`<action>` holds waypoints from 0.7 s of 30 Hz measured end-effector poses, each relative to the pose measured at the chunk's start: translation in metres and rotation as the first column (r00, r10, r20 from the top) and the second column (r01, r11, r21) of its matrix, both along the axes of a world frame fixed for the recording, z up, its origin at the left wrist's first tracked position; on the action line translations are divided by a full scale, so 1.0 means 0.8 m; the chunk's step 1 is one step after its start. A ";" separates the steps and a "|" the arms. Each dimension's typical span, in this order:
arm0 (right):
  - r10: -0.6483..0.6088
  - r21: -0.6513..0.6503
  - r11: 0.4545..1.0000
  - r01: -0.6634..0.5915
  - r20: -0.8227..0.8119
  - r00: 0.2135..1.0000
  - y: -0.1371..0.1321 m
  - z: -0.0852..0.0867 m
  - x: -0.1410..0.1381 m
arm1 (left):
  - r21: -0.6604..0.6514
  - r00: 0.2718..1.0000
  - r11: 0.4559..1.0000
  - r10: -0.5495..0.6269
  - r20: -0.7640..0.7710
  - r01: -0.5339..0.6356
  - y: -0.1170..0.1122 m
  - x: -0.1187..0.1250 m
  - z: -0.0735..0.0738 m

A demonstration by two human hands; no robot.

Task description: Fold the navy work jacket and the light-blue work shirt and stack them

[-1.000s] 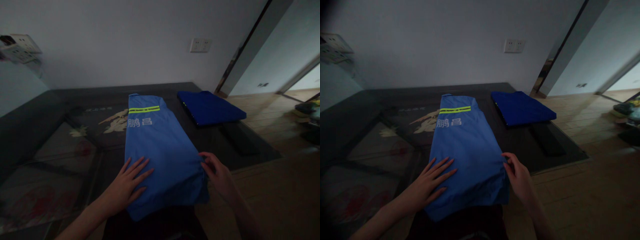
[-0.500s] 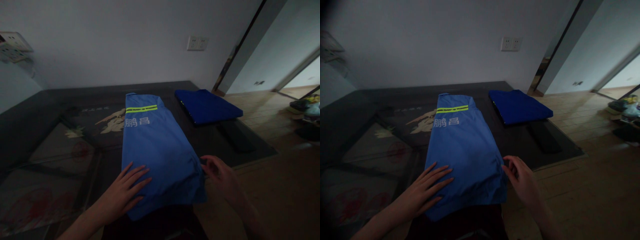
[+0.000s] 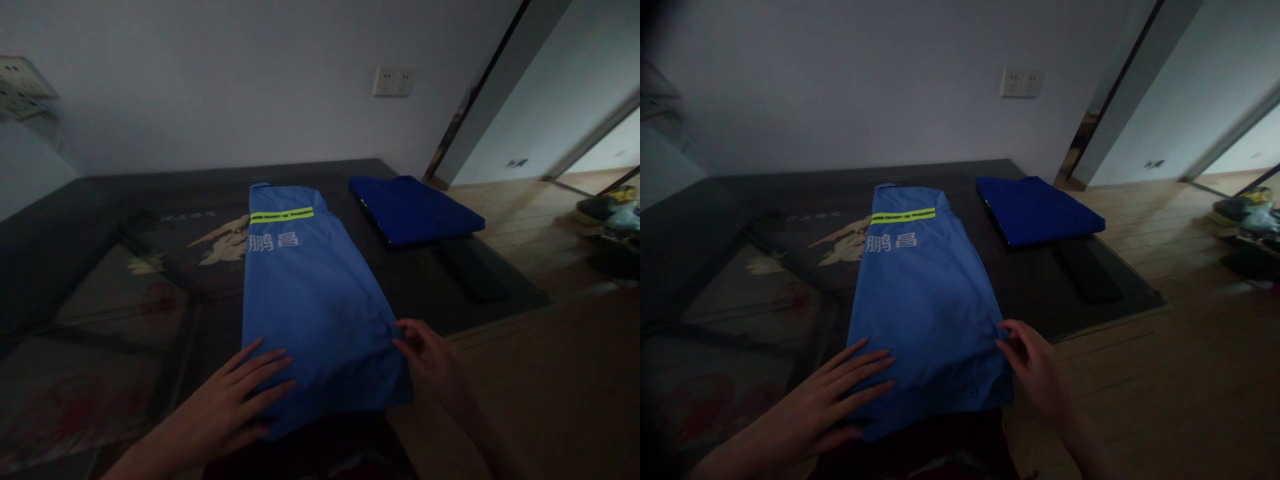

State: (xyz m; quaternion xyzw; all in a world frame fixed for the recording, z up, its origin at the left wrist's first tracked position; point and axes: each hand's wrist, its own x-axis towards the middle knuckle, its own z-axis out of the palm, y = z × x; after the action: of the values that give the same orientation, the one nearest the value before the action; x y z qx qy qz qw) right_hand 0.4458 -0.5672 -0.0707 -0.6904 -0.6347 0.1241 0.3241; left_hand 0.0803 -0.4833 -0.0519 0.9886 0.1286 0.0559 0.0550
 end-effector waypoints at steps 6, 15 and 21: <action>0.273 0.140 0.925 -0.354 0.406 0.872 -0.024 -0.006 0.048 | 0.142 0.999 0.990 0.008 -0.042 -0.002 -0.011 -0.017 -0.014; 0.508 0.023 0.742 -0.670 0.633 0.584 0.022 -0.011 0.042 | 0.227 0.992 0.965 0.127 0.025 -0.129 -0.008 0.018 -0.028; 0.648 -0.066 0.642 -0.764 0.579 0.495 0.026 0.007 0.046 | 0.059 0.996 0.996 0.061 0.064 -0.065 -0.010 0.011 -0.010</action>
State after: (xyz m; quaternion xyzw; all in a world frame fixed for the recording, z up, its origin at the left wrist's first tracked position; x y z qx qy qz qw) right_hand 0.4829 -0.5467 -0.0647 -0.3354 -0.9350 -0.0233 0.1126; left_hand 0.0894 -0.4910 -0.0601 0.9830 0.1563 0.0922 0.0272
